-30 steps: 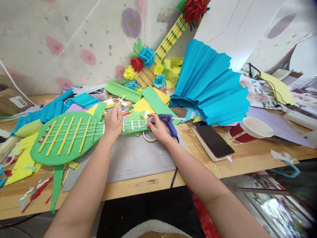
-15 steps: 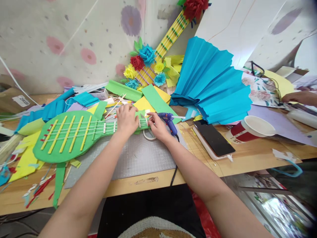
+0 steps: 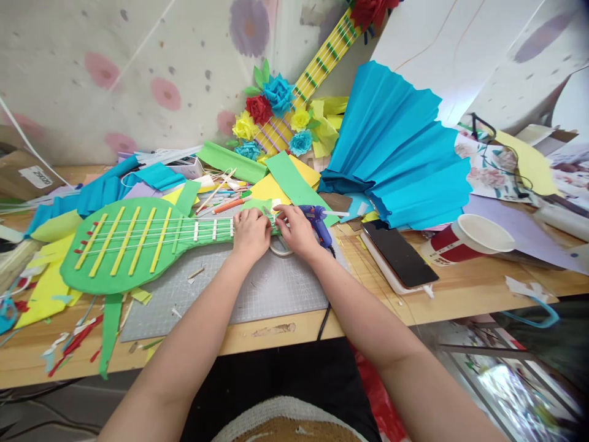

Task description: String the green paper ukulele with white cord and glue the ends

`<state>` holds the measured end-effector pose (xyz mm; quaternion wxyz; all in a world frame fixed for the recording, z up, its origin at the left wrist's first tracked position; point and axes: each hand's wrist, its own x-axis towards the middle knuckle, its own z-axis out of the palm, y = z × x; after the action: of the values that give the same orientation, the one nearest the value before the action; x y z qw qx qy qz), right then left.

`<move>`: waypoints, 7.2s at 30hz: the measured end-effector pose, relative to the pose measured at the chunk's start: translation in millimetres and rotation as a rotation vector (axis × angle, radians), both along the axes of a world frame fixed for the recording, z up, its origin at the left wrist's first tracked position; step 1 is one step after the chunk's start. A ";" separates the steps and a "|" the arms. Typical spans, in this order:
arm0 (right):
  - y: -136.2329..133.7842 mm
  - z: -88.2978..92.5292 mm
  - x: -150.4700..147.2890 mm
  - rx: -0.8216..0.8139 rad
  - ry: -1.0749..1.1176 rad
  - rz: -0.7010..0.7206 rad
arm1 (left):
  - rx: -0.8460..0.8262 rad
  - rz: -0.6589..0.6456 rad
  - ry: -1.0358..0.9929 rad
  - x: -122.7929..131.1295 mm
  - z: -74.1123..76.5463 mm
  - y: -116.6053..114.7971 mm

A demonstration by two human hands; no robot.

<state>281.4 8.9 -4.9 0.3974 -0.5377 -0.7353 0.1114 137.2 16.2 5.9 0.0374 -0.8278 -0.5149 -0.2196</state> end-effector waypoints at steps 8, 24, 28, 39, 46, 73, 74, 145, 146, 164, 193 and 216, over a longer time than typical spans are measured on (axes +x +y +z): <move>1.1 -6.2 1.3 -0.023 0.075 -0.046 | -0.040 -0.017 -0.002 2.9 2.9 -3.3; 3.1 -11.7 -1.9 -0.032 0.120 -0.050 | -0.069 0.039 0.066 9.7 5.8 -6.7; 2.0 -10.0 -1.8 -0.028 0.109 -0.056 | -0.083 0.034 0.038 10.0 4.3 -4.0; -4.2 5.4 -3.0 0.045 -0.105 0.003 | -0.142 0.113 -0.204 12.3 -1.1 -3.4; -4.3 5.5 -1.6 0.046 -0.089 0.013 | -0.114 0.122 -0.160 16.9 -4.1 -1.2; 11.9 28.3 5.5 -0.128 -0.140 0.237 | -0.085 0.211 -0.148 29.2 -6.3 -2.6; 12.1 28.5 5.5 -0.132 -0.133 0.237 | -0.087 0.210 -0.147 29.4 -6.1 -2.9; 6.7 1.2 -3.3 -0.074 -0.120 -0.039 | -0.120 0.307 -0.262 23.8 -10.8 -3.1; 7.0 0.4 -3.6 -0.081 -0.126 -0.035 | -0.142 0.316 -0.275 24.1 -10.7 -2.7; 4.7 -0.8 -2.2 -0.010 -0.195 -0.018 | -0.262 0.345 -0.367 24.6 -5.2 -1.3; 0.4 3.9 1.1 -0.010 -0.270 0.003 | -0.251 0.339 -0.395 22.1 -9.3 1.0; 2.6 4.7 -5.1 -0.039 -0.341 -0.022 | -0.247 0.338 -0.415 20.9 -9.4 2.8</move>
<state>276.2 11.5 -0.2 0.2575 -0.5643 -0.7839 0.0282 158.1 19.0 -3.6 -0.1337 -0.6659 -0.6650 -0.3105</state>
